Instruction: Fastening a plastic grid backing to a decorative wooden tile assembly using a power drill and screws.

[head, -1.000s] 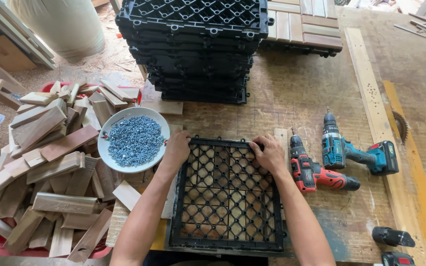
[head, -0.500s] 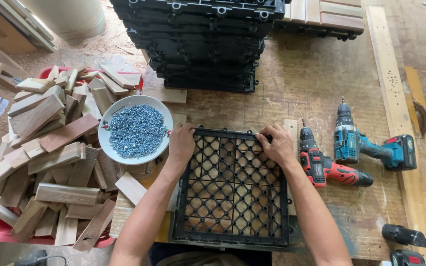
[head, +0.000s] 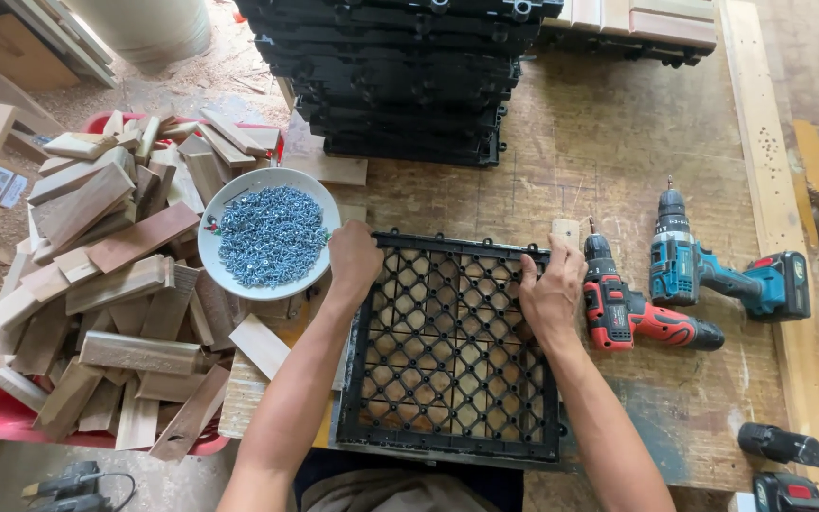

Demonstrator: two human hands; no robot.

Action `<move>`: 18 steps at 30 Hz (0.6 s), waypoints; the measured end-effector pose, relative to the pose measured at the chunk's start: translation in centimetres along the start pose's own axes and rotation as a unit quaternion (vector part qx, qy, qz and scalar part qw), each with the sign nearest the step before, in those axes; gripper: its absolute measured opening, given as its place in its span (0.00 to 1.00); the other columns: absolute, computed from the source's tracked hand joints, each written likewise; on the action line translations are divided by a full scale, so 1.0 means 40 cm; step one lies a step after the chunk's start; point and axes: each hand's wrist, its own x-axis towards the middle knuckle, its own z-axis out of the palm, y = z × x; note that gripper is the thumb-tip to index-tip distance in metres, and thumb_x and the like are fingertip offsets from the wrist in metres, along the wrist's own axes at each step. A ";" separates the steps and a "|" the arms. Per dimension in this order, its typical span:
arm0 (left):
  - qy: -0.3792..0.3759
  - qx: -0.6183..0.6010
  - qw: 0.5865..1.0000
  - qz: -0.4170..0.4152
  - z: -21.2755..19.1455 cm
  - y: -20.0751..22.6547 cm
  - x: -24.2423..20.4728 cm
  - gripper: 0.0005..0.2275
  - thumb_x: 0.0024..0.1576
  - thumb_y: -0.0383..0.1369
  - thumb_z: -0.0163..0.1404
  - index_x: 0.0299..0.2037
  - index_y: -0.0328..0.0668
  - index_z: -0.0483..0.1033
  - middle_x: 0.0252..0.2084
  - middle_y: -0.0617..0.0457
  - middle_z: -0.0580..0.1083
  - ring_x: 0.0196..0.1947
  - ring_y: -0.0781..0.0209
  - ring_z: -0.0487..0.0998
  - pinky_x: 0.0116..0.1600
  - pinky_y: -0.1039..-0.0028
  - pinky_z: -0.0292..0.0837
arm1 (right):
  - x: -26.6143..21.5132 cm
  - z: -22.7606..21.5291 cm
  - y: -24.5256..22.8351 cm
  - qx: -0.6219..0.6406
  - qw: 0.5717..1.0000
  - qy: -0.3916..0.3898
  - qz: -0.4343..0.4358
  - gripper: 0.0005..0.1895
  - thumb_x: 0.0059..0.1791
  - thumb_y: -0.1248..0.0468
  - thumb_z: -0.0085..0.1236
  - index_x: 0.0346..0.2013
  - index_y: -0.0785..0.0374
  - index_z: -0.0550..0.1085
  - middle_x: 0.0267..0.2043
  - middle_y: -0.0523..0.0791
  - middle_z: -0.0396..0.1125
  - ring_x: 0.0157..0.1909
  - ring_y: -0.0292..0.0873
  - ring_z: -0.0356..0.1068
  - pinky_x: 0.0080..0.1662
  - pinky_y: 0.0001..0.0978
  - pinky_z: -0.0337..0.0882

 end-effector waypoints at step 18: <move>0.020 0.068 0.997 -0.033 0.014 0.067 0.004 0.09 0.54 0.15 0.51 0.21 0.25 0.73 0.19 0.37 0.70 0.26 0.42 0.80 0.34 0.55 0.82 | 0.089 -0.058 0.126 -0.071 0.918 -0.317 0.227 0.24 0.43 0.52 0.66 0.55 0.39 0.77 0.44 0.38 0.77 0.54 0.54 0.74 0.56 0.53 0.72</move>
